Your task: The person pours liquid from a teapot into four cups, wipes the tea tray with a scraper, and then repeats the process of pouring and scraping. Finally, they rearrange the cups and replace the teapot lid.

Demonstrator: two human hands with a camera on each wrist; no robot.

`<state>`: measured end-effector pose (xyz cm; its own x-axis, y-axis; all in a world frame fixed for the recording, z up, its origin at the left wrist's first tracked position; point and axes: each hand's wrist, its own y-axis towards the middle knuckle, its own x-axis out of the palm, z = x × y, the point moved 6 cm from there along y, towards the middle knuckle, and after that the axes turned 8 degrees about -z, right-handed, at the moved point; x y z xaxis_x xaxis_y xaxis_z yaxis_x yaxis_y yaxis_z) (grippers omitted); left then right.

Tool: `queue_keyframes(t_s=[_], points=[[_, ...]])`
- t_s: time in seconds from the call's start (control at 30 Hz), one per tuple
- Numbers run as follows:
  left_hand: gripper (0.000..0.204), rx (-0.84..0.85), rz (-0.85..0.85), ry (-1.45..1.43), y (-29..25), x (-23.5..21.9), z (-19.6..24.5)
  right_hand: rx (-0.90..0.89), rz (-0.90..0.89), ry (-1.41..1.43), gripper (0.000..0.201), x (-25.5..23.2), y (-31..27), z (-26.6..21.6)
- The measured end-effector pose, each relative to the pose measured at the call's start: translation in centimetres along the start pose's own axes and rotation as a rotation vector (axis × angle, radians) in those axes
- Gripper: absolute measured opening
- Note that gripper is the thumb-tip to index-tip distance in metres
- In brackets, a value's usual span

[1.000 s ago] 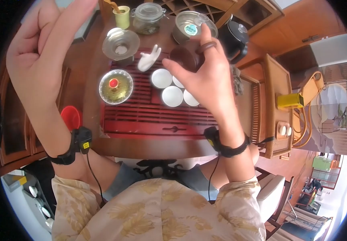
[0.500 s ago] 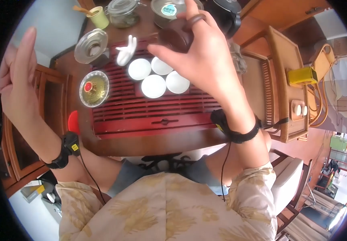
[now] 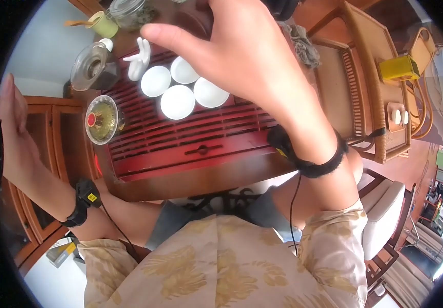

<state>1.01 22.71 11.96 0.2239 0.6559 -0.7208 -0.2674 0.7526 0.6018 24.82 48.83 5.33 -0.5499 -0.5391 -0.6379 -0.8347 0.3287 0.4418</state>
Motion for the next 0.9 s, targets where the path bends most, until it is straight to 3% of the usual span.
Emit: queue_keyframes(t_s=[0.1,0.17,0.2,0.3,0.4,0.5,0.6,0.7,0.8,0.9], points=[[0.032,0.146,-0.008,0.035,0.1,0.8,1.8,-0.012,0.026,0.042,0.052,0.2,0.0,0.0],[0.037,0.129,0.040,0.047,-0.3,0.5,0.3,-0.006,0.033,0.035,0.049,0.0,0.2,-0.2],[0.040,0.120,0.067,0.054,-0.5,0.4,-0.3,0.019,0.021,-0.126,0.047,-0.6,-0.2,-3.8],[0.035,0.200,0.024,-0.033,0.4,0.7,1.5,0.017,0.076,-0.180,0.049,-0.5,-0.4,-4.9],[0.036,0.200,0.001,-0.035,0.5,0.4,1.5,-0.056,0.072,-0.002,0.050,-1.2,-0.7,-4.0],[0.036,0.235,0.065,0.007,0.5,0.6,1.6,0.030,0.050,-0.131,0.050,-0.5,-0.4,-2.6],[0.036,0.256,0.046,-0.003,0.5,0.8,2.0,-0.032,0.041,-0.010,0.050,0.1,0.0,-0.4],[0.036,0.122,-0.025,-0.007,0.0,-0.1,0.3,-0.106,0.087,0.078,0.048,0.4,0.1,-0.1],[0.036,0.162,-0.031,-0.006,0.0,-0.2,0.3,0.030,0.021,-0.145,0.046,-0.4,-0.3,-5.1],[0.036,0.207,0.094,0.123,0.0,0.6,1.7,0.030,0.029,-0.131,0.045,-0.3,-0.3,-5.1]])
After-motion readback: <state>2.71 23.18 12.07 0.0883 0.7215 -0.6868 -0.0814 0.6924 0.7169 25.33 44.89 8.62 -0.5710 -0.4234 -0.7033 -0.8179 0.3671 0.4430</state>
